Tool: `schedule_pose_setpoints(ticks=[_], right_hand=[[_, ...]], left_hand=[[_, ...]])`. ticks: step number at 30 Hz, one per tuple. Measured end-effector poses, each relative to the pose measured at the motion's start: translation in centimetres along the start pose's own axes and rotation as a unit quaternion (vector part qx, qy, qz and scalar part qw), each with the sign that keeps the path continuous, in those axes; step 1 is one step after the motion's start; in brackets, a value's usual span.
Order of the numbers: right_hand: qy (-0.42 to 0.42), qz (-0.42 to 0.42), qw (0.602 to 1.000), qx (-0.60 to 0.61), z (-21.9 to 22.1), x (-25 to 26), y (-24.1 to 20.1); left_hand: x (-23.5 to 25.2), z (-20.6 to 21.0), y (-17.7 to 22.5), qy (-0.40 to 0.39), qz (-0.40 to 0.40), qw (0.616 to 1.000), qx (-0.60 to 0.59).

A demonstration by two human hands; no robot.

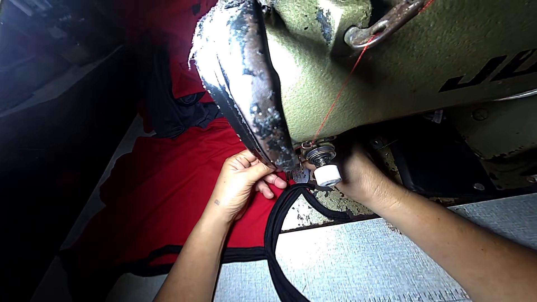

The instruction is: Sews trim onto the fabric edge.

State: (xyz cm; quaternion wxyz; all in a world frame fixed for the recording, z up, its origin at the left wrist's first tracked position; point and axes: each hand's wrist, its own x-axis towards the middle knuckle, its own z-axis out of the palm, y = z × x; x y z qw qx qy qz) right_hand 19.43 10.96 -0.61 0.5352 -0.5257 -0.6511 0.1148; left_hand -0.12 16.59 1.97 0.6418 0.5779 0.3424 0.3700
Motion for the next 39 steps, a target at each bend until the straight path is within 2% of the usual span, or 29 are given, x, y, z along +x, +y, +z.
schedule_pose_setpoints(ticks=[2, 4, 6, 9, 12, 15, 18, 20, 23, 26, 28, 30, 33, 36, 39], right_hand=[[-0.027, 0.126, 0.985, 0.115, -0.3, 0.5, -1.1], [-0.053, 0.245, 0.941, 0.227, -0.8, 1.2, -1.8], [-0.065, 0.303, 0.904, 0.293, -1.0, 1.6, -2.0], [-0.087, 0.321, 0.877, 0.346, -1.2, 1.7, -2.3], [-0.096, 0.322, 0.875, 0.35, -1.1, 1.5, -2.3], [-0.085, 0.353, 0.846, 0.392, -1.3, 1.6, -2.1], [-0.075, 0.388, 0.831, 0.392, -1.7, 1.9, -2.4], [-0.067, 0.369, 0.848, 0.375, -1.5, 1.9, -2.4], [-0.055, 0.273, 0.917, 0.286, -1.3, 1.6, -2.0], [-0.05, 0.134, 0.985, 0.097, -1.1, 1.2, -1.1], [-0.037, -0.005, 0.998, -0.047, -0.9, 0.5, -0.4], [-0.052, -0.082, 0.985, -0.144, -1.1, -0.1, -0.3], [-0.088, -0.064, 0.98, -0.166, -1.5, -0.4, -1.0], [-0.065, -0.095, 0.975, -0.191, -1.7, -0.1, -0.4], [-0.086, -0.004, 0.969, -0.232, -2.6, 0.8, -0.5]], left_hand=[[-0.1, -0.1, 0.4, -0.011, -0.045, 0.996, -0.073], [-0.2, -0.1, 0.7, 0.002, -0.071, 0.991, -0.116], [-0.2, -0.1, 0.9, 0.024, -0.095, 0.984, -0.15], [-0.2, -0.2, 1.1, 0.037, -0.15, 0.966, -0.207], [-0.4, 0.4, 1.2, 0.044, -0.162, 0.971, -0.172], [-0.4, 0.9, 1.1, 0.063, -0.125, 0.984, -0.112], [-0.3, 0.9, 0.3, 0.09, -0.032, 0.995, 0.0], [-0.2, 0.7, -0.2, 0.1, 0.049, 0.986, 0.128], [-0.2, 0.4, -1.3, 0.092, 0.144, 0.929, 0.329], [-0.2, 0.4, -1.8, 0.059, 0.204, 0.895, 0.393], [-0.2, 0.4, -1.9, 0.055, 0.216, 0.888, 0.403], [-0.3, 0.2, -1.9, 0.056, 0.219, 0.877, 0.424], [-0.4, 0.0, -2.0, 0.056, 0.215, 0.862, 0.456], [-0.7, -0.1, -2.3, 0.041, 0.206, 0.872, 0.442], [-0.9, -0.2, -2.8, 0.029, 0.196, 0.886, 0.419]])
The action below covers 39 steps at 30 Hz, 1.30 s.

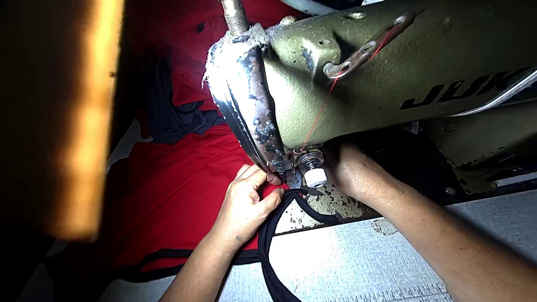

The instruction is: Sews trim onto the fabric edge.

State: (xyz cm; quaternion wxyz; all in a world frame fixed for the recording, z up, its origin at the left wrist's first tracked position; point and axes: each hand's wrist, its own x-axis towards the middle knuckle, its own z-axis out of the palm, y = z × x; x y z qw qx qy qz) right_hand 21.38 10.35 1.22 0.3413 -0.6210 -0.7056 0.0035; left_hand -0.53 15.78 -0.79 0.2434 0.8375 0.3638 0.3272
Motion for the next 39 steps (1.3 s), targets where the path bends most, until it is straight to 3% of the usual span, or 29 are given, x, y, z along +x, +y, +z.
schedule_pose_setpoints(ticks=[4, 7, 10, 14, 19, 28, 39], right_hand=[[-0.006, 0.08, 0.995, -0.054, -0.3, 0.4, 0.7], [-0.04, 0.105, 0.993, -0.028, -1.1, -0.3, -0.7], [-0.089, 0.06, 0.991, 0.086, -0.7, -2.4, -1.6], [-0.072, -0.101, 0.981, 0.15, 1.5, -5.2, -1.2], [-0.049, -0.182, 0.981, 0.054, 2.6, -5.7, -2.0], [-0.02, -0.18, 0.983, -0.042, 2.9, -5.1, -1.6], [0.0, -0.135, 0.988, -0.07, 2.9, -4.9, -1.4]], left_hand=[[-0.8, 0.3, -0.1, -0.003, 0.018, 0.998, 0.052], [-2.1, 0.4, -0.1, -0.03, 0.078, 0.99, 0.112], [-3.5, 0.3, 0.2, -0.031, 0.098, 0.988, 0.12], [-3.7, 0.6, 0.2, 0.002, 0.108, 0.986, 0.126], [-3.3, 0.5, 0.1, 0.002, 0.09, 0.99, 0.111], [-1.6, -0.3, -1.5, -0.04, 0.071, 0.983, 0.166], [-0.8, 0.0, -1.0, -0.036, 0.045, 0.983, 0.176]])
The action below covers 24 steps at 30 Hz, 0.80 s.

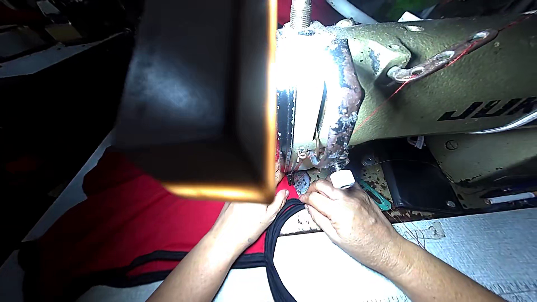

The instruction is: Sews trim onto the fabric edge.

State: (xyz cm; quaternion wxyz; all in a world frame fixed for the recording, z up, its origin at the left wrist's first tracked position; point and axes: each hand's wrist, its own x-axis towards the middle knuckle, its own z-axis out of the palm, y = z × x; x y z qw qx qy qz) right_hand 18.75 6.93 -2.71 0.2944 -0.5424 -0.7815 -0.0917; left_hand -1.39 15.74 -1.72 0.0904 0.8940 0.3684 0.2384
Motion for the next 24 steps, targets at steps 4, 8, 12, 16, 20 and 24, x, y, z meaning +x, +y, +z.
schedule_pose_setpoints(ticks=[4, 8, 12, 16, 20, 24], right_hand=[[0.003, 0.007, 1.0, 0.005, 0.0, 0.0, 0.0], [-0.009, 0.008, 1.0, 0.026, 0.0, 0.0, 0.2], [-0.017, 0.018, 0.999, 0.047, -0.1, -0.1, 0.3], [-0.009, 0.023, 0.999, 0.043, -0.1, -0.1, 0.3], [-0.009, 0.021, 0.999, 0.045, -0.2, 0.0, 0.4], [-0.014, 0.015, 0.999, 0.045, -0.2, 0.0, 0.4]], left_hand=[[-0.2, 0.5, 0.4, 0.011, -0.003, 1.0, 0.028], [-0.2, 0.3, 0.5, 0.002, -0.004, 1.0, 0.025], [-0.7, 0.1, 0.3, 0.039, 0.068, 0.996, -0.03], [-1.2, -0.2, 0.4, -0.019, 0.095, 0.991, -0.087], [-0.9, -0.2, 0.2, -0.002, 0.111, 0.991, -0.077], [-0.6, -0.2, -0.1, 0.004, 0.134, 0.988, -0.075]])
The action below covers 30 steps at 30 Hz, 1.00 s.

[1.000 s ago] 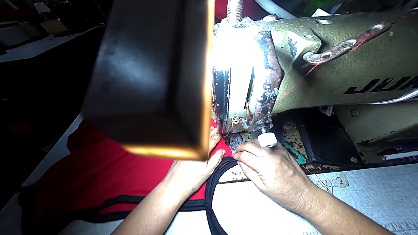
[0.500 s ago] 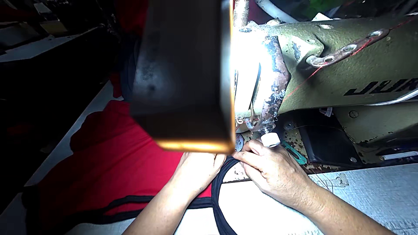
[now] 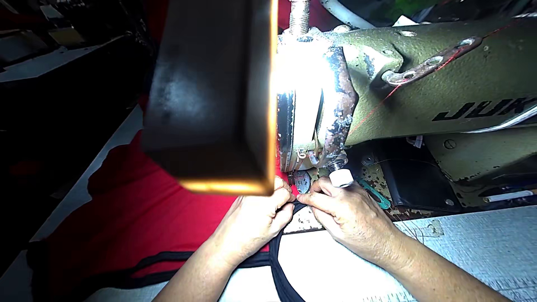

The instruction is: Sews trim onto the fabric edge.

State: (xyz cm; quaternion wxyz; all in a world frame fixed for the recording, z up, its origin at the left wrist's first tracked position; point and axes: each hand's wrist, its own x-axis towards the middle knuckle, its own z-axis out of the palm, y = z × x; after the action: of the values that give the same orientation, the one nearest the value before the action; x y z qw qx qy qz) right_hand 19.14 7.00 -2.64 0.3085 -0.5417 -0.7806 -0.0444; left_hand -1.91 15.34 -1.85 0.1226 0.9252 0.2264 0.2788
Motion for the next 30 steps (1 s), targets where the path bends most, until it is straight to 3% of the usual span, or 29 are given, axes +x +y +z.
schedule_pose_setpoints(ticks=[9, 19, 24, 30], right_hand=[[-0.003, 0.012, 1.0, -0.006, 0.0, 0.0, -0.1], [0.033, 0.004, 0.999, 0.036, -0.1, 0.1, 0.0], [0.011, 0.015, 0.999, 0.026, 0.1, 0.1, 0.1], [-0.002, 0.02, 0.999, 0.05, 0.0, 0.1, 0.0]], left_hand=[[0.3, -0.3, -0.4, -0.001, -0.008, 1.0, -0.019], [1.0, 0.0, 0.9, 0.001, -0.041, 0.997, 0.071], [1.4, -0.7, 0.6, -0.03, -0.163, 0.985, -0.047], [1.3, -0.7, 0.4, -0.024, -0.171, 0.982, -0.082]])
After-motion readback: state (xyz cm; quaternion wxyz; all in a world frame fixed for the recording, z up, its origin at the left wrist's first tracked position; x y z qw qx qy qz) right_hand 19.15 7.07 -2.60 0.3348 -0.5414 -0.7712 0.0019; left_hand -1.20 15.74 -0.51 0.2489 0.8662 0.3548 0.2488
